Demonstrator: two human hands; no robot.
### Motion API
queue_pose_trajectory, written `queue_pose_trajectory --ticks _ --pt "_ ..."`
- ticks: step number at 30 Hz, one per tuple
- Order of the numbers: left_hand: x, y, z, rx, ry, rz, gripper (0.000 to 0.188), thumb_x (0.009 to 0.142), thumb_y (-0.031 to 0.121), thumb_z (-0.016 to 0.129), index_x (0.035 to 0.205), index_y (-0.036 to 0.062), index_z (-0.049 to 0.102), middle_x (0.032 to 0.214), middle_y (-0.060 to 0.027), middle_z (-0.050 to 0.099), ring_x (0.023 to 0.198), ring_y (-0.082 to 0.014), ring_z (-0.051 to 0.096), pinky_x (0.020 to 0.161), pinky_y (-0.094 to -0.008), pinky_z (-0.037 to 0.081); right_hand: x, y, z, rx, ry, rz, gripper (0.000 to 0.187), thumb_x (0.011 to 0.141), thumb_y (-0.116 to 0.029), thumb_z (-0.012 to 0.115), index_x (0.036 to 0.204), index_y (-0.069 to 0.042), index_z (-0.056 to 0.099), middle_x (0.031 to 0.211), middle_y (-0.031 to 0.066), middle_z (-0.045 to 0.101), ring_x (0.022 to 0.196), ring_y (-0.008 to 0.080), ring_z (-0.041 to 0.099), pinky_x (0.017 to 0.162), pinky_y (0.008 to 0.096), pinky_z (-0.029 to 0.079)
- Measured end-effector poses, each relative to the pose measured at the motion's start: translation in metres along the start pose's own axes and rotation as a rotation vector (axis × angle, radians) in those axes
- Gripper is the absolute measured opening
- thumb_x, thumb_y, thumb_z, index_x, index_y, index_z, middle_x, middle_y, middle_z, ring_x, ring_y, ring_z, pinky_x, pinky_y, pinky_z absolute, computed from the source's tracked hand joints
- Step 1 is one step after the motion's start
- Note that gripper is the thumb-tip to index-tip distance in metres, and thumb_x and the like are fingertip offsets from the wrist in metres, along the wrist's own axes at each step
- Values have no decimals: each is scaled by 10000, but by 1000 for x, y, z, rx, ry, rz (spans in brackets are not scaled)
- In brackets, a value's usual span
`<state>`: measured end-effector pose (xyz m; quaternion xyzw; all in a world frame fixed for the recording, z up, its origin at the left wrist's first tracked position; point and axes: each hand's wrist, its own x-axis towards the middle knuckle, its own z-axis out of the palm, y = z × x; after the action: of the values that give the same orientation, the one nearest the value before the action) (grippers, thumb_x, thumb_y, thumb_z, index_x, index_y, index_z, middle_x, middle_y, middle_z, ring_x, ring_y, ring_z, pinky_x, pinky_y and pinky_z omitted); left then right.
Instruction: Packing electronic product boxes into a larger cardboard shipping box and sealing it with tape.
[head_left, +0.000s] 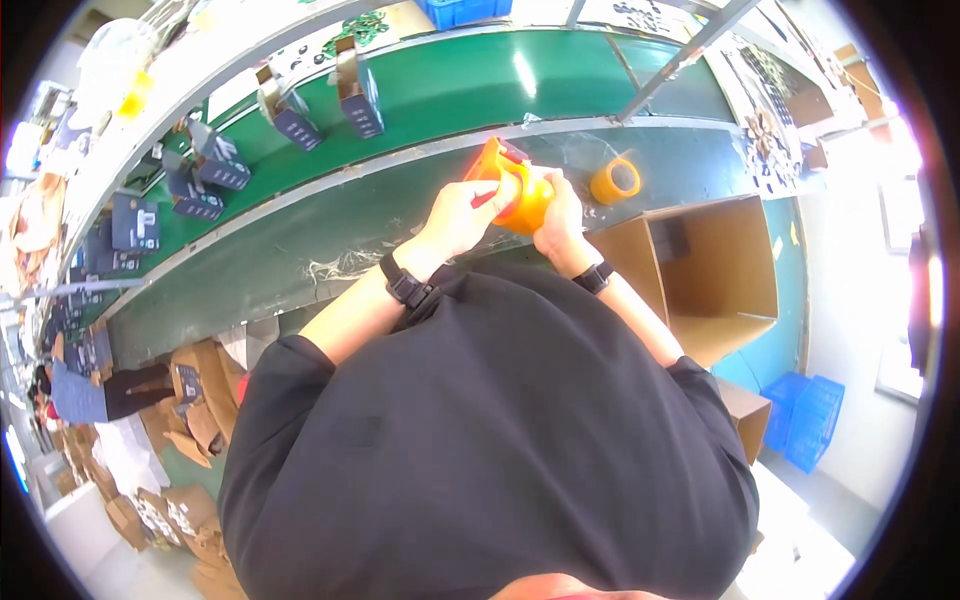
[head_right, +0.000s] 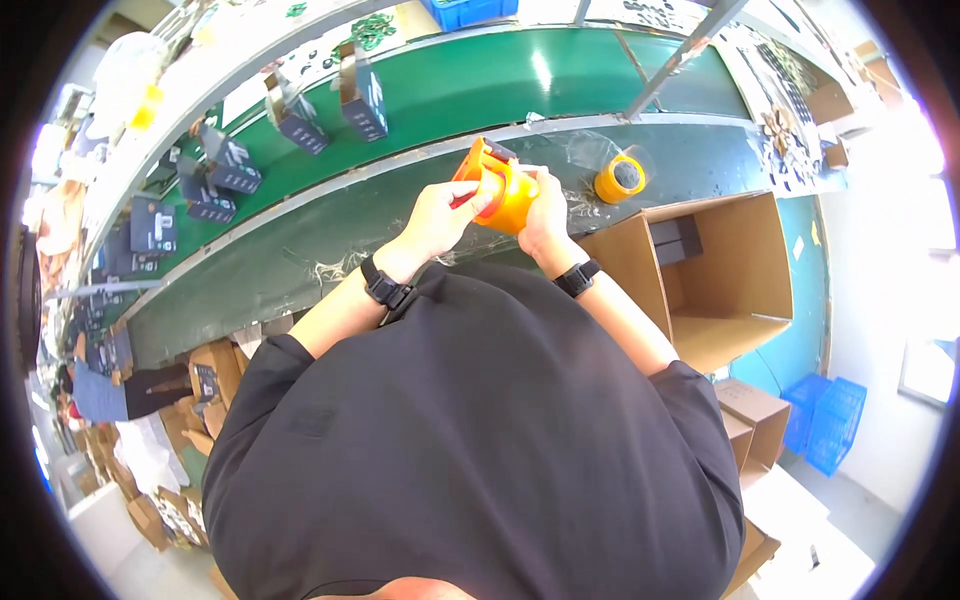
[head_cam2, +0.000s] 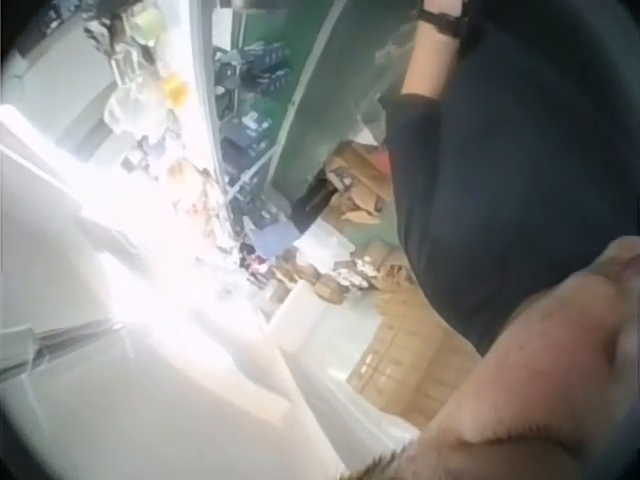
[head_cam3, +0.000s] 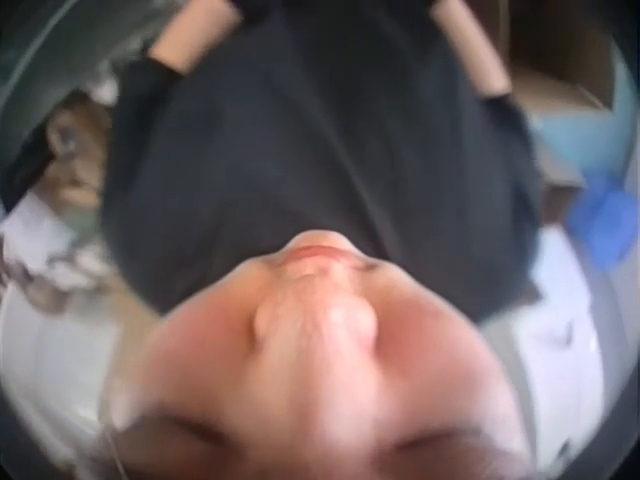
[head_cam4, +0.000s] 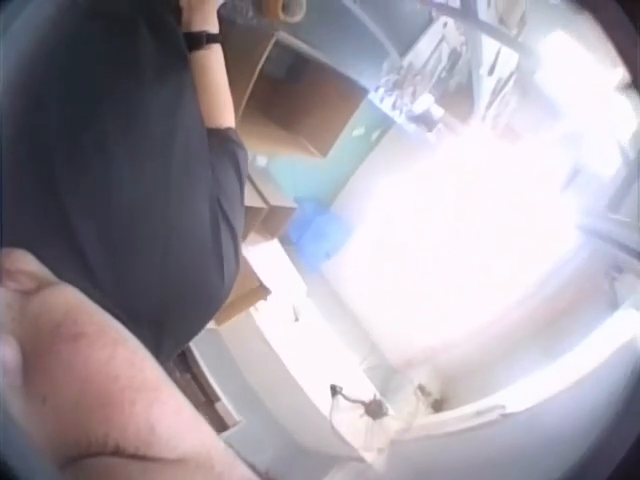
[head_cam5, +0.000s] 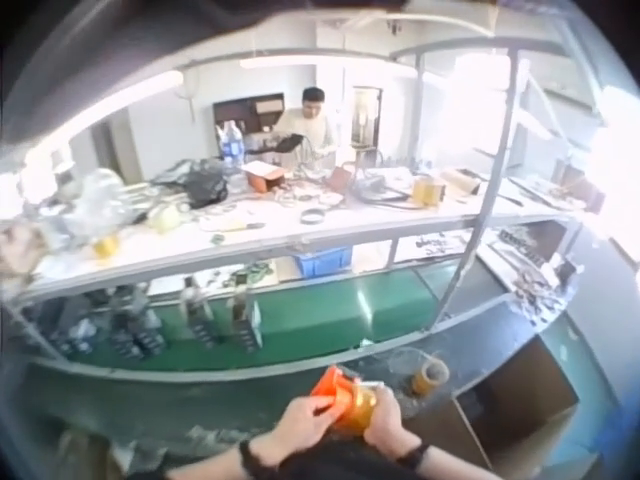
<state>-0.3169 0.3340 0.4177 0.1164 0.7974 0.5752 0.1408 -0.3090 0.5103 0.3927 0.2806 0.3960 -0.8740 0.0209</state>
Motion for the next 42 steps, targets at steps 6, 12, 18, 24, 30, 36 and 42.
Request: queue_pose_trajectory --ticks 6,12,18,24,30,36,42 --pt "-23 -23 36 -81 161 60 319 990 291 734 1204 56 771 1037 -184 779 939 -300 736 874 -392 555 16 24 -37 -45 -77 -156 299 1115 -292 463 1220 -64 626 1201 83 678 1110 222 638 1007 394 509" --pt "-58 -22 47 120 84 81 259 991 285 712 1049 47 795 1027 -130 743 1003 -329 644 935 -434 518 -12 34 -48 -145 -104 -195 309 1109 -253 497 1338 -46 513 1243 103 622 1132 191 617 989 357 515" --pt "-98 -3 15 533 -71 372 271 897 321 814 987 65 802 1104 -114 688 1040 -322 621 971 -437 509 -69 34 -50 -179 -264 -268 303 1100 -168 431 1345 -31 546 1259 100 646 1135 192 642 1000 342 527" --pt "-164 0 -8 531 382 434 1070 565 535 996 1415 63 546 1316 -188 584 1255 -403 570 1049 -471 486 -137 55 -50 -164 -503 -329 448 1074 -106 412 1516 -37 407 1307 129 635 1185 200 644 1034 349 527" --pt "-202 -58 -29 -600 -151 228 1254 641 281 1033 1617 59 279 1583 -149 458 1476 -290 447 1215 -451 395 -211 100 -36 -100 -597 -237 443 1079 -122 443 1510 -47 375 1270 132 640 1153 185 641 1020 332 510" --pt "-262 -55 -26 -816 -156 123 819 852 78 871 1541 81 428 1510 -116 553 1375 -239 550 1164 -420 452 -258 121 -27 -116 -371 -221 396 1062 -132 446 1450 -54 449 1134 103 635 1039 175 642 943 318 532" --pt "-275 -69 -17 -832 -121 28 694 848 -72 739 1484 72 502 1369 -89 632 1250 -223 629 1062 -381 531 -270 143 -23 -220 -329 -293 380 1094 -242 463 1404 -24 499 1153 78 620 1067 170 625 972 310 514"
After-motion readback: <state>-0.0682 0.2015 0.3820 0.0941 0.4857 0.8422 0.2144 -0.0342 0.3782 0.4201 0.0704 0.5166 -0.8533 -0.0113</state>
